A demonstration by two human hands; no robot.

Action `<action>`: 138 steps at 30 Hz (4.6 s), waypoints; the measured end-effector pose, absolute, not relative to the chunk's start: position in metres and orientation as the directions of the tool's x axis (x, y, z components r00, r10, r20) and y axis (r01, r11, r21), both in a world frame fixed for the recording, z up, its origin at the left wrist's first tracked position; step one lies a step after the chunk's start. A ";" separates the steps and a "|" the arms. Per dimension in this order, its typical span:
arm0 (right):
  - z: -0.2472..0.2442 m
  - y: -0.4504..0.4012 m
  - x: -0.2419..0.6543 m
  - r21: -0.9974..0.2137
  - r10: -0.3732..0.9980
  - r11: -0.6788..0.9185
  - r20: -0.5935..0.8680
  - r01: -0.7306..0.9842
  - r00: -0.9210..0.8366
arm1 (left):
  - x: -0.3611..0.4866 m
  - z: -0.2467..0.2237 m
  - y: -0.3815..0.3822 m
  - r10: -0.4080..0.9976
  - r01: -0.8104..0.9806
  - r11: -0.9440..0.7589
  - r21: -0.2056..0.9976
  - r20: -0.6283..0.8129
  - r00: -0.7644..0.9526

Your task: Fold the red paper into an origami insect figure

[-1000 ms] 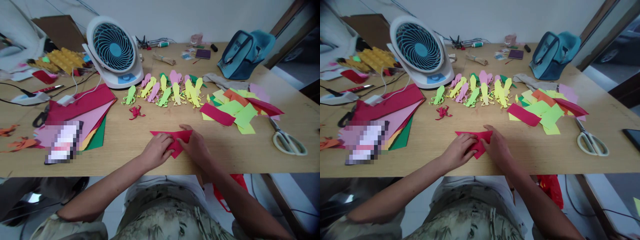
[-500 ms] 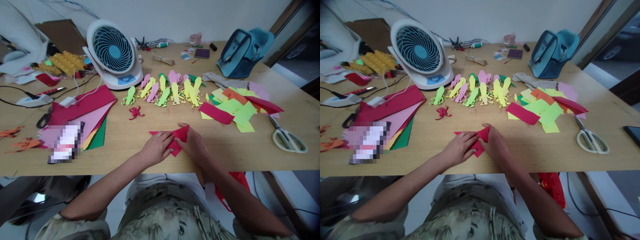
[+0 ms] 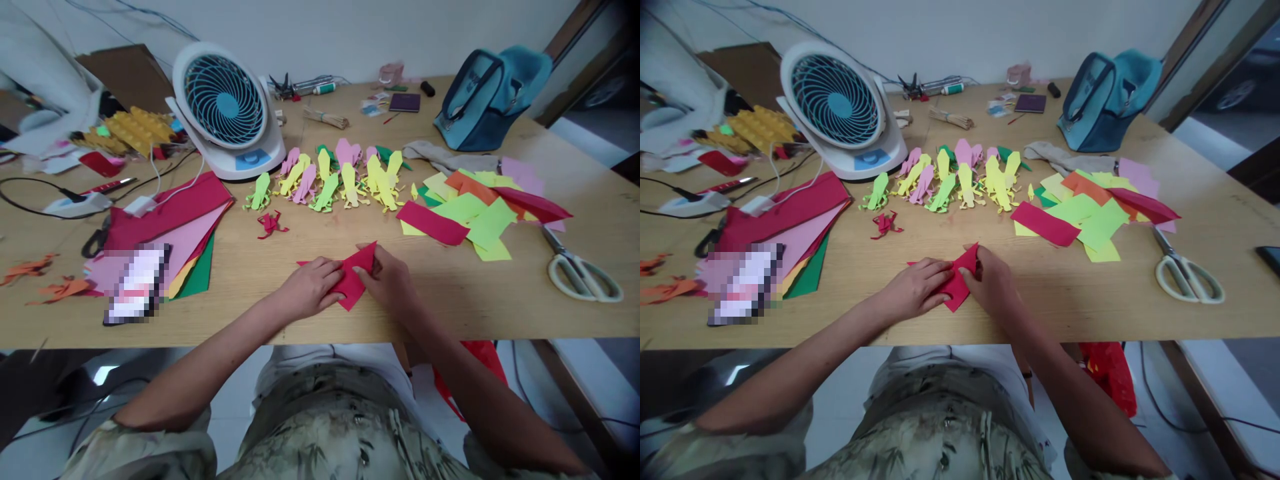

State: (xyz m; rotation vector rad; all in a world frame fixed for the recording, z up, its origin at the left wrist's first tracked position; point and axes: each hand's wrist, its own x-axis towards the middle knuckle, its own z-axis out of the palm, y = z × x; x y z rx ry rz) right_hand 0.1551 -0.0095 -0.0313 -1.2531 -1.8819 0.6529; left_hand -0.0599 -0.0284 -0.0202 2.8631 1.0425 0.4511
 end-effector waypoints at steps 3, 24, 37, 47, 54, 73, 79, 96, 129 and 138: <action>-0.033 -0.010 0.153 -0.654 0.851 0.523 0.432 0.546 -0.298 | -0.060 -0.022 -0.029 0.629 0.613 -0.775 0.153 0.276 0.726; -0.021 -0.009 0.159 -0.543 0.747 0.665 0.502 0.513 -0.437 | -0.072 -0.021 -0.001 0.459 0.458 -0.886 0.066 0.255 0.851; -0.026 -0.020 0.168 -0.261 0.557 0.827 0.499 0.498 -0.663 | -0.073 -0.023 -0.002 0.468 0.459 -0.883 0.098 0.255 0.846; -0.028 -0.027 0.175 -0.107 0.497 0.857 0.429 0.503 -0.755 | -0.074 -0.026 -0.003 0.472 0.455 -0.881 0.129 0.285 0.834; -0.029 -0.028 0.178 -0.112 0.490 0.864 0.414 0.491 -0.767 | -0.073 -0.023 -0.005 0.492 0.480 -0.870 0.116 0.280 0.825; -0.024 -0.031 0.186 -0.125 0.471 0.881 0.321 0.456 -0.822 | -0.072 -0.022 -0.007 0.508 0.499 -0.860 0.103 0.248 0.825; -0.026 -0.031 0.187 -0.146 0.478 0.878 0.325 0.456 -0.816 | -0.072 -0.022 -0.008 0.524 0.504 -0.852 0.144 0.235 0.818; -0.029 -0.030 0.189 -0.106 0.439 0.896 0.350 0.431 -0.827 | -0.073 -0.024 -0.007 0.496 0.492 -0.867 0.079 0.240 0.834; -0.037 -0.030 0.185 -0.084 0.413 0.902 0.458 0.425 -0.787 | -0.071 -0.025 -0.015 0.557 0.563 -0.826 0.028 0.197 0.807; -0.034 -0.031 0.186 -0.085 0.424 0.895 0.467 0.438 -0.776 | -0.069 -0.026 -0.014 0.559 0.572 -0.820 -0.007 0.204 0.804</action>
